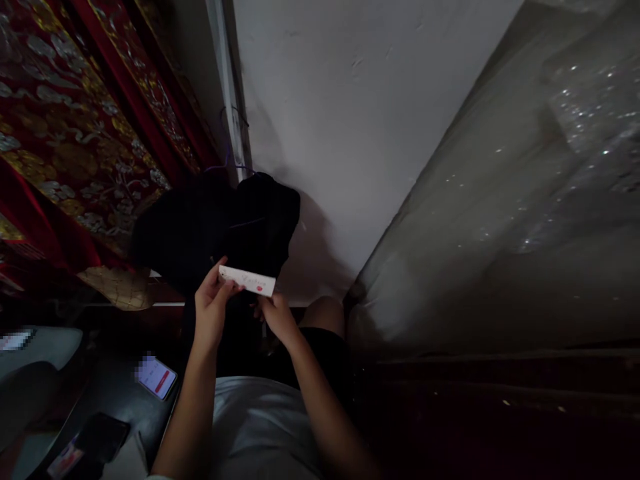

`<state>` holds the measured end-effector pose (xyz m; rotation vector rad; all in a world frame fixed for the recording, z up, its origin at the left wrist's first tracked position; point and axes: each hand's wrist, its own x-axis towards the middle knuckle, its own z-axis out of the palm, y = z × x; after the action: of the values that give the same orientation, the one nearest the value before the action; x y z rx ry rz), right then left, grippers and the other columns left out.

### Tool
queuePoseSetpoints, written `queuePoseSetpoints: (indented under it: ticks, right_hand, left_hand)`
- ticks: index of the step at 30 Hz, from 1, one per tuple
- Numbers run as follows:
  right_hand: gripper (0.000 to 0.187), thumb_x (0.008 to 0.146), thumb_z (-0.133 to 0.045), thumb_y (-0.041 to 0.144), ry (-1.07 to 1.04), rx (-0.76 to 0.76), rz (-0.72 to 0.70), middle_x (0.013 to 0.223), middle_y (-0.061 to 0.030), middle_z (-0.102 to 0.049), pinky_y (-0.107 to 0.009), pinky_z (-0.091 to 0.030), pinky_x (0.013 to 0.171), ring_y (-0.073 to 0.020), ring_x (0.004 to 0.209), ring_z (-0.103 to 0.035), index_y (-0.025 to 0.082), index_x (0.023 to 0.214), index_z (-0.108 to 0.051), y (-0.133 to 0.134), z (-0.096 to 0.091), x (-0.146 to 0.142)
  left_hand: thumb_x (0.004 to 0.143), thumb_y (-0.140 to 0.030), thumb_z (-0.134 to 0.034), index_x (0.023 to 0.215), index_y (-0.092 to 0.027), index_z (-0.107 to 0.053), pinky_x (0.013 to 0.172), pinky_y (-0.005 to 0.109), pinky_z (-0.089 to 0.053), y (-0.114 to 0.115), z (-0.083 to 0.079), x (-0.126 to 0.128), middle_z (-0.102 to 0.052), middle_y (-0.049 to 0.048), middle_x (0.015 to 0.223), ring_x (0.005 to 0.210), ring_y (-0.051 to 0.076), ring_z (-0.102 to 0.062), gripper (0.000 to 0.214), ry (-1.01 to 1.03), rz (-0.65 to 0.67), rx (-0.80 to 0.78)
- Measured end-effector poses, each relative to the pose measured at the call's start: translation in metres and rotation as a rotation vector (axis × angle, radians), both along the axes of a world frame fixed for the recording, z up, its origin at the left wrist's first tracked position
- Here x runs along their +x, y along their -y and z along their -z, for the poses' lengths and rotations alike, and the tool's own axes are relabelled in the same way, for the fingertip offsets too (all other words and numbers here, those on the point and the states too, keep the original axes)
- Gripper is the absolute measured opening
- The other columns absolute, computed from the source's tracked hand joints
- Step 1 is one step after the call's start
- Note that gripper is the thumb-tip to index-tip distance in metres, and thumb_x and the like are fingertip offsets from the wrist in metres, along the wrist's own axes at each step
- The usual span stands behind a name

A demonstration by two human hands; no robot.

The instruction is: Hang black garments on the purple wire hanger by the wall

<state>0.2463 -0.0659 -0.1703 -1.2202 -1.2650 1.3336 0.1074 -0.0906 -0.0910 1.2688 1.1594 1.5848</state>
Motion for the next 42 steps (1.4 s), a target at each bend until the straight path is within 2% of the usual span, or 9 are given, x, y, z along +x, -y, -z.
queuePoseSetpoints:
  ticks: [5, 10, 14, 18, 25, 29, 34, 38, 42]
  right_hand:
    - [0.044, 0.079, -0.064, 0.06, 0.004, -0.016, 0.044, 0.056, -0.0065, -0.064, -0.03, -0.041, 0.051, -0.0177, 0.05, -0.057, 0.022, 0.058, -0.058, 0.021, -0.014, 0.004]
    - [0.048, 0.08, -0.065, 0.063, 0.055, -0.016, 0.003, 0.053, -0.0051, -0.06, -0.03, -0.044, 0.052, -0.0164, 0.049, -0.056, 0.022, 0.058, -0.059, 0.031, -0.037, 0.008]
    - [0.054, 0.08, -0.065, 0.067, 0.074, -0.009, 0.016, 0.05, -0.0039, -0.056, -0.03, -0.044, 0.053, -0.0147, 0.048, -0.053, 0.023, 0.052, -0.053, 0.035, -0.045, 0.01]
    - [0.058, 0.078, -0.067, 0.074, 0.017, -0.01, 0.004, 0.051, -0.0028, -0.056, -0.029, -0.043, 0.052, -0.0139, 0.048, -0.051, 0.021, 0.057, -0.055, 0.037, -0.043, 0.008]
    - [0.066, 0.07, -0.069, 0.085, -0.106, -0.011, 0.065, 0.058, -0.0014, -0.058, -0.027, -0.041, 0.05, -0.013, 0.051, -0.052, 0.02, 0.068, -0.058, 0.038, -0.039, 0.007]
    - [0.06, 0.077, -0.069, 0.078, -0.146, 0.018, 0.033, 0.065, -0.0017, -0.062, -0.026, -0.04, 0.05, -0.0117, 0.053, -0.053, 0.019, 0.078, -0.061, 0.04, -0.041, 0.011]
    - [0.054, 0.08, -0.07, 0.07, -0.174, 0.039, -0.034, 0.072, -0.0019, -0.064, -0.024, -0.039, 0.051, -0.0097, 0.055, -0.053, 0.018, 0.078, -0.059, 0.037, -0.03, 0.008]
    - [0.045, 0.079, -0.073, 0.06, -0.144, 0.042, -0.036, 0.07, -0.0002, -0.062, -0.023, -0.039, 0.052, -0.0088, 0.056, -0.052, 0.017, 0.078, -0.062, 0.031, -0.021, 0.007]
    - [0.041, 0.075, -0.071, 0.057, -0.124, -0.008, -0.068, 0.061, 0.0007, -0.06, -0.022, -0.035, 0.047, -0.0081, 0.05, -0.049, 0.017, 0.073, -0.062, 0.03, -0.027, 0.01]
  left_hand:
    - [0.094, -0.029, -0.067, 0.151, -0.022, -0.053, 0.084, 0.033, -0.059, -0.017, 0.01, 0.009, -0.051, 0.0179, 0.15, 0.085, 0.016, -0.068, 0.06, -0.385, -0.27, 0.108]
    - [0.089, -0.024, -0.07, 0.146, -0.02, -0.056, 0.073, 0.028, -0.055, -0.015, 0.009, 0.007, -0.062, 0.0112, 0.125, 0.064, 0.009, -0.054, 0.059, -0.442, -0.448, 0.161]
    - [0.09, -0.021, -0.065, 0.138, -0.019, -0.062, 0.091, 0.033, -0.055, -0.012, 0.006, -0.001, -0.068, 0.0108, 0.124, 0.098, 0.019, -0.067, 0.047, -0.429, -0.55, 0.216]
    - [0.083, -0.008, -0.055, 0.144, -0.02, -0.054, 0.113, 0.038, -0.049, -0.004, 0.005, 0.0, -0.06, 0.0114, 0.145, 0.135, 0.025, -0.058, 0.063, -0.407, -0.427, 0.27]
    - [0.082, -0.012, -0.063, 0.162, -0.028, -0.018, 0.089, 0.03, -0.057, 0.025, 0.007, 0.024, -0.058, 0.0118, 0.13, 0.105, 0.021, -0.067, 0.093, -0.151, -0.247, 0.168]
    - [0.084, -0.02, -0.067, 0.151, -0.028, -0.035, 0.089, 0.027, -0.056, 0.023, 0.019, 0.025, -0.057, 0.0111, 0.13, 0.107, 0.019, -0.065, 0.074, 0.05, -0.218, 0.147]
    - [0.098, -0.031, -0.051, 0.111, -0.018, -0.063, 0.089, 0.03, -0.055, 0.019, 0.061, 0.03, -0.065, 0.0085, 0.104, 0.095, 0.018, -0.066, 0.022, 0.09, -0.204, 0.046]
    - [0.097, -0.032, -0.059, 0.114, -0.017, -0.065, 0.099, 0.034, -0.052, 0.018, 0.098, 0.036, -0.069, 0.0095, 0.111, 0.107, 0.022, -0.065, 0.024, -0.084, -0.152, 0.039]
    - [0.099, -0.041, -0.056, 0.115, -0.017, -0.064, 0.097, 0.037, -0.052, 0.006, 0.112, 0.032, -0.069, 0.0109, 0.111, 0.105, 0.024, -0.066, 0.03, -0.268, -0.115, 0.135]
